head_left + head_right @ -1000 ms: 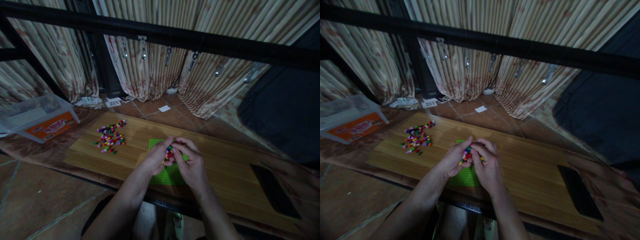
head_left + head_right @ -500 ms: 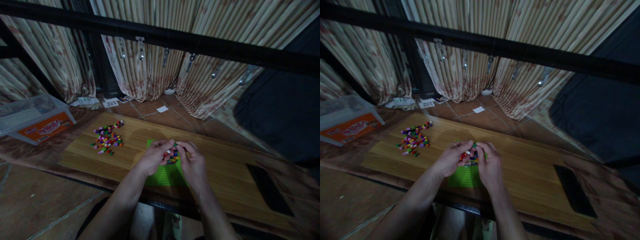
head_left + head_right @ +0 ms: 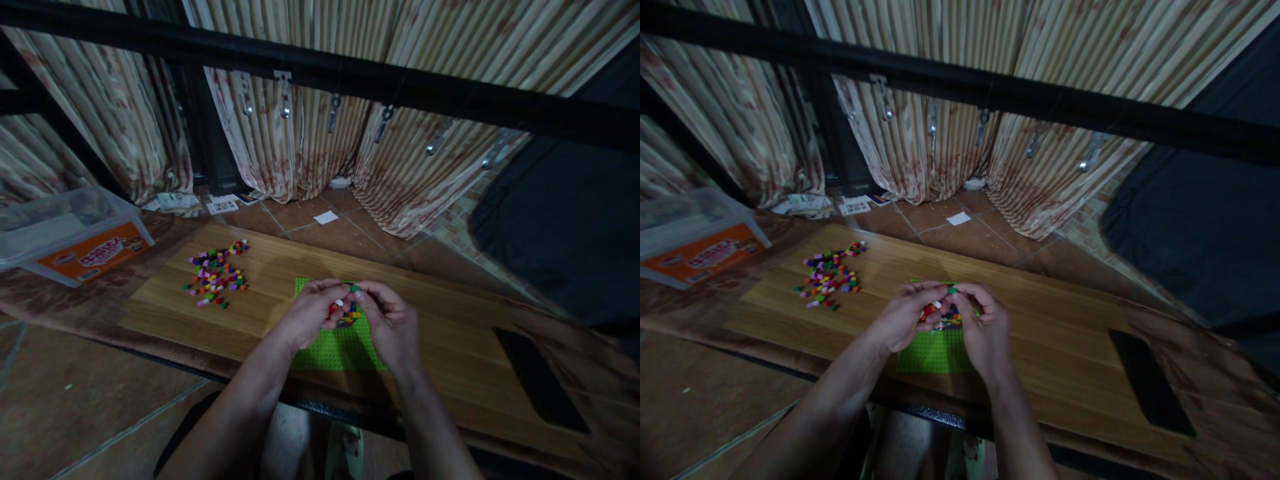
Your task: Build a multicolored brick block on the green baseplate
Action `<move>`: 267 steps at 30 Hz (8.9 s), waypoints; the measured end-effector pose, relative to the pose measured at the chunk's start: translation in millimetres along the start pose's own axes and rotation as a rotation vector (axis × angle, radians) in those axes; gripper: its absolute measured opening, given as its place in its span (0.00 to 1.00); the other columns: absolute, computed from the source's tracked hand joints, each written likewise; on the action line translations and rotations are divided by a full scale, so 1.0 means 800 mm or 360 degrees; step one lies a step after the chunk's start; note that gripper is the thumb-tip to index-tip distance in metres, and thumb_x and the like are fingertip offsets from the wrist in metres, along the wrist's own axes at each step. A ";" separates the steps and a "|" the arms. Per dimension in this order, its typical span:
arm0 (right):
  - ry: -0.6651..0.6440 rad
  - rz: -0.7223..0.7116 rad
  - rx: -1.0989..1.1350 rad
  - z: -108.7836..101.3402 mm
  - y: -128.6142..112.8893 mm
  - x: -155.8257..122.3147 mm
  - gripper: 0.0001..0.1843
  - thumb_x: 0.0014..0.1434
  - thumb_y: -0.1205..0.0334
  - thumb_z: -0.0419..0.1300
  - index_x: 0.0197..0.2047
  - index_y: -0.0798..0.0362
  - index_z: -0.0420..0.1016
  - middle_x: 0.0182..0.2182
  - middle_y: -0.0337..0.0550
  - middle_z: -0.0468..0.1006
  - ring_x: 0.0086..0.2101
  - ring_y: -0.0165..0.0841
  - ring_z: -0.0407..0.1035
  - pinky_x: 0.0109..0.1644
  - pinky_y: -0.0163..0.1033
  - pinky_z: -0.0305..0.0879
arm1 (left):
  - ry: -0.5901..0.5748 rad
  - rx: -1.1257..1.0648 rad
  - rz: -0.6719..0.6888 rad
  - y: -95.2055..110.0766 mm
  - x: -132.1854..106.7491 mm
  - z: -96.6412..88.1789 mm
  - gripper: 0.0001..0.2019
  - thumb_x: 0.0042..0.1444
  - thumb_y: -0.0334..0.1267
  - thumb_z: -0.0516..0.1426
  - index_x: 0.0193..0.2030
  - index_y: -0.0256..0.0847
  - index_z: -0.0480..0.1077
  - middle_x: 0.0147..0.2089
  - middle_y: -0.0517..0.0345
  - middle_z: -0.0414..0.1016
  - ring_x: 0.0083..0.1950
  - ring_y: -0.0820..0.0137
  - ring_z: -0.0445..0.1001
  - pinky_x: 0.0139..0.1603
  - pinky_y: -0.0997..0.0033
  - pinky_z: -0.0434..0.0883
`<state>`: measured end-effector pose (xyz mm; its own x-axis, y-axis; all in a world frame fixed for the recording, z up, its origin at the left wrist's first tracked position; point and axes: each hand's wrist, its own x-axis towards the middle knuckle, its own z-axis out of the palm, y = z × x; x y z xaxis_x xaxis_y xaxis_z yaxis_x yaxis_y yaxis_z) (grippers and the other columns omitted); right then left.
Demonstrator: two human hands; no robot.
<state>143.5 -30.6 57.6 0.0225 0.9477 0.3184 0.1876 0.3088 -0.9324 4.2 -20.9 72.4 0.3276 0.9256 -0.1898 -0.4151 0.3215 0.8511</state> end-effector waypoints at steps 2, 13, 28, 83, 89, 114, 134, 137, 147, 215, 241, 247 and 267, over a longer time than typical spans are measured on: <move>0.0023 0.0007 0.0008 0.000 0.000 -0.001 0.06 0.57 0.59 0.61 0.38 0.48 0.78 0.32 0.37 0.79 0.33 0.30 0.72 0.39 0.36 0.68 | -0.0030 -0.0035 -0.0007 0.000 0.000 -0.002 0.08 0.49 0.38 0.60 0.28 0.34 0.70 0.21 0.62 0.63 0.16 0.83 0.52 0.14 0.80 0.44; 0.0092 0.0135 0.0242 -0.005 0.007 0.005 0.07 0.53 0.59 0.64 0.36 0.49 0.79 0.28 0.38 0.80 0.29 0.31 0.72 0.37 0.38 0.68 | -0.0007 -0.0257 -0.0059 0.010 -0.006 -0.009 0.07 0.50 0.35 0.60 0.26 0.33 0.71 0.21 0.60 0.62 0.17 0.83 0.53 0.14 0.81 0.44; -0.0155 -0.0343 -0.1062 -0.024 0.022 0.005 0.11 0.61 0.61 0.55 0.37 0.49 0.80 0.35 0.43 0.75 0.35 0.33 0.71 0.41 0.40 0.68 | 0.0296 -0.0436 0.0000 0.021 -0.003 -0.029 0.05 0.50 0.30 0.57 0.26 0.30 0.71 0.25 0.57 0.67 0.17 0.85 0.56 0.13 0.83 0.46; 0.0349 0.0817 0.0641 -0.004 0.041 0.011 0.14 0.33 0.61 0.73 0.24 0.52 0.75 0.23 0.36 0.77 0.26 0.31 0.70 0.30 0.36 0.66 | 0.0237 -0.0290 -0.0052 0.017 -0.006 -0.028 0.05 0.50 0.32 0.59 0.28 0.31 0.72 0.23 0.60 0.63 0.18 0.85 0.54 0.15 0.83 0.44; 0.0261 0.0356 0.0312 -0.012 0.013 0.012 0.10 0.48 0.55 0.67 0.34 0.49 0.80 0.32 0.39 0.80 0.33 0.32 0.72 0.39 0.38 0.66 | 0.0129 -0.0222 -0.0141 0.010 -0.006 -0.017 0.06 0.49 0.34 0.60 0.26 0.33 0.72 0.22 0.59 0.63 0.18 0.83 0.52 0.15 0.80 0.42; -0.0082 -0.0186 -0.0530 -0.032 0.033 0.012 0.07 0.55 0.56 0.62 0.34 0.47 0.80 0.40 0.44 0.76 0.42 0.37 0.71 0.49 0.46 0.66 | 0.0337 -0.0276 0.0061 0.029 -0.005 -0.042 0.06 0.50 0.31 0.58 0.31 0.30 0.75 0.23 0.60 0.64 0.18 0.84 0.54 0.15 0.82 0.45; -0.0005 0.0177 -0.0352 -0.014 0.046 0.012 0.04 0.50 0.60 0.64 0.30 0.48 0.80 0.38 0.43 0.76 0.39 0.37 0.71 0.44 0.45 0.67 | 0.0328 -0.0317 0.0033 0.030 -0.007 -0.041 0.05 0.51 0.30 0.57 0.31 0.31 0.75 0.24 0.59 0.64 0.18 0.84 0.54 0.15 0.81 0.44; -0.0012 0.0082 -0.0446 -0.013 0.041 0.011 0.04 0.51 0.61 0.63 0.30 0.48 0.80 0.38 0.43 0.75 0.40 0.36 0.71 0.44 0.44 0.67 | 0.0323 -0.0327 0.0036 0.030 -0.006 -0.041 0.05 0.50 0.30 0.57 0.31 0.30 0.75 0.24 0.59 0.64 0.18 0.84 0.54 0.15 0.82 0.44; -0.0056 -0.0019 -0.0689 -0.013 0.035 0.012 0.06 0.52 0.59 0.61 0.30 0.48 0.80 0.34 0.42 0.76 0.37 0.37 0.71 0.45 0.46 0.65 | 0.0319 -0.0324 -0.0008 0.024 -0.007 -0.036 0.07 0.54 0.31 0.56 0.30 0.30 0.75 0.24 0.59 0.63 0.18 0.85 0.55 0.15 0.83 0.45; 0.0141 0.0183 -0.0248 0.020 0.063 0.014 0.08 0.47 0.57 0.66 0.32 0.49 0.81 0.48 0.47 0.75 0.50 0.41 0.67 0.56 0.51 0.60 | 0.0470 0.0198 -0.0016 0.014 -0.005 -0.036 0.07 0.54 0.33 0.55 0.27 0.34 0.71 0.20 0.63 0.61 0.16 0.83 0.54 0.16 0.79 0.46; 0.0162 0.0197 -0.0071 0.023 0.060 0.014 0.06 0.47 0.57 0.66 0.29 0.49 0.81 0.43 0.45 0.75 0.48 0.41 0.68 0.57 0.49 0.57 | 0.0480 0.0601 -0.0060 -0.011 0.002 -0.029 0.10 0.51 0.39 0.56 0.28 0.35 0.74 0.16 0.65 0.61 0.16 0.80 0.54 0.19 0.76 0.47; 0.0161 0.0289 -0.0023 0.020 0.057 0.014 0.06 0.46 0.58 0.66 0.29 0.49 0.81 0.44 0.45 0.76 0.48 0.41 0.68 0.56 0.49 0.58 | 0.0453 0.0661 0.0000 -0.015 0.004 -0.030 0.12 0.51 0.40 0.56 0.22 0.36 0.70 0.14 0.67 0.57 0.16 0.80 0.51 0.20 0.75 0.48; 0.0293 0.0446 0.0017 0.041 0.054 0.015 0.12 0.43 0.54 0.67 0.29 0.52 0.74 0.29 0.40 0.77 0.28 0.33 0.70 0.31 0.37 0.66 | 0.0517 0.0357 -0.0061 -0.001 -0.001 -0.026 0.08 0.52 0.34 0.56 0.25 0.34 0.71 0.17 0.65 0.61 0.15 0.83 0.53 0.16 0.79 0.46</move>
<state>119.8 -3.0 15.7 0.2489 0.9657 0.0738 0.1389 0.0398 -0.9895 -13.2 -17.4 61.5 0.0386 0.9403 -0.3381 -0.2003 0.3388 0.9193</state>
